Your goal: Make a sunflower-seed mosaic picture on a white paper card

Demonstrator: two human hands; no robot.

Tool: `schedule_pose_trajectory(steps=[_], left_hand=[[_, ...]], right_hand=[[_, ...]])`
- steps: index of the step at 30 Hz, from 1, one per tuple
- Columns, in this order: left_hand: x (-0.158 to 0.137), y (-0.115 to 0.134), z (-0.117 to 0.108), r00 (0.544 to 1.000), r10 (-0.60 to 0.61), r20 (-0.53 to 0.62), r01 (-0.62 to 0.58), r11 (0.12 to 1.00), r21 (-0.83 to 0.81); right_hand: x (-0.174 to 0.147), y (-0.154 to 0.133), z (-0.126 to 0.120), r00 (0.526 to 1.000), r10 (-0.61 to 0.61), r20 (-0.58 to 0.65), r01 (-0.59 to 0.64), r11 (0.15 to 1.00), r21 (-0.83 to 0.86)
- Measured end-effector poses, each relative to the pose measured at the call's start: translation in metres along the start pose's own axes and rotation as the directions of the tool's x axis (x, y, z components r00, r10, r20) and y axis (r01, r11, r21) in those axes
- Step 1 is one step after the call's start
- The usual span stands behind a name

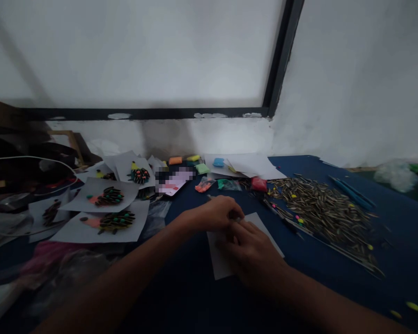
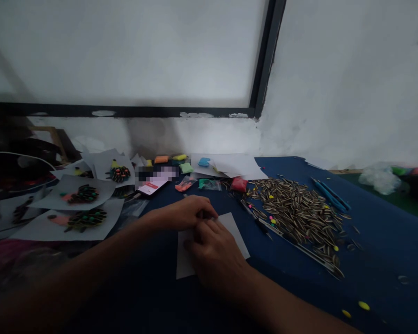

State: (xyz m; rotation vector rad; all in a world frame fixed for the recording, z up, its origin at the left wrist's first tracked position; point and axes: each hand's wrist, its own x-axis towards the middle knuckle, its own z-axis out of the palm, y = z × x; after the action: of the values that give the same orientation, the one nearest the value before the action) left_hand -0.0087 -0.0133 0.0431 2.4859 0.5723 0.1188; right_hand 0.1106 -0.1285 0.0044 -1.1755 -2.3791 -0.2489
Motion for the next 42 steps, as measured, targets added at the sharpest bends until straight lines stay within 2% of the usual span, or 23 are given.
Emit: schedule_pose_trajectory(steps=[13,17,19,23,26,28,30,33,35,37,40,42], left_hand=[[0.002,-0.009,0.004,0.998,0.054,-0.021,-0.054,0.998,-0.013],[0.002,-0.008,0.003,0.998,0.041,-0.038,-0.041,0.999,-0.022],[0.002,-0.008,0.002,0.997,0.049,-0.054,-0.051,0.998,-0.032],[-0.001,-0.007,0.0,0.999,-0.031,-0.017,0.027,0.981,-0.19],[-0.004,-0.005,-0.001,0.997,-0.077,0.006,0.076,0.962,-0.262],[-0.004,-0.005,0.0,0.998,-0.051,-0.043,0.04,0.974,-0.225],[-0.002,-0.005,0.0,0.988,-0.003,-0.153,-0.016,0.992,-0.124],[-0.001,-0.007,-0.001,0.959,0.063,-0.278,-0.047,0.997,0.061],[-0.003,-0.009,-0.003,0.963,0.076,-0.259,-0.051,0.993,0.102],[-0.005,-0.009,-0.005,0.977,0.09,-0.192,-0.076,0.994,0.08],[-0.008,-0.006,-0.006,0.988,0.103,-0.113,-0.093,0.992,0.087],[-0.009,-0.003,-0.004,0.99,0.106,-0.097,-0.089,0.982,0.165]], right_hand=[[-0.001,0.0,-0.001,1.0,0.02,-0.019,-0.019,0.999,0.045],[-0.001,0.005,-0.01,0.988,0.147,-0.039,-0.135,0.966,0.222],[0.0,0.01,-0.017,0.968,0.237,-0.081,-0.211,0.945,0.252],[-0.001,0.024,-0.028,0.945,0.29,-0.148,-0.257,0.944,0.207],[-0.002,0.032,-0.03,0.949,0.296,-0.11,-0.28,0.95,0.14],[-0.003,0.035,-0.03,0.952,0.297,-0.066,-0.289,0.951,0.114],[-0.004,0.035,-0.028,0.961,0.272,-0.049,-0.267,0.959,0.101],[-0.005,0.027,-0.026,0.983,0.175,-0.05,-0.169,0.98,0.107],[-0.006,0.018,-0.024,0.993,0.112,-0.042,-0.105,0.986,0.132],[-0.006,0.009,-0.023,0.997,0.081,-0.004,-0.079,0.983,0.166],[-0.007,0.001,-0.02,0.994,0.099,0.045,-0.106,0.977,0.184],[-0.007,-0.001,-0.017,0.991,0.121,0.055,-0.129,0.977,0.168]])
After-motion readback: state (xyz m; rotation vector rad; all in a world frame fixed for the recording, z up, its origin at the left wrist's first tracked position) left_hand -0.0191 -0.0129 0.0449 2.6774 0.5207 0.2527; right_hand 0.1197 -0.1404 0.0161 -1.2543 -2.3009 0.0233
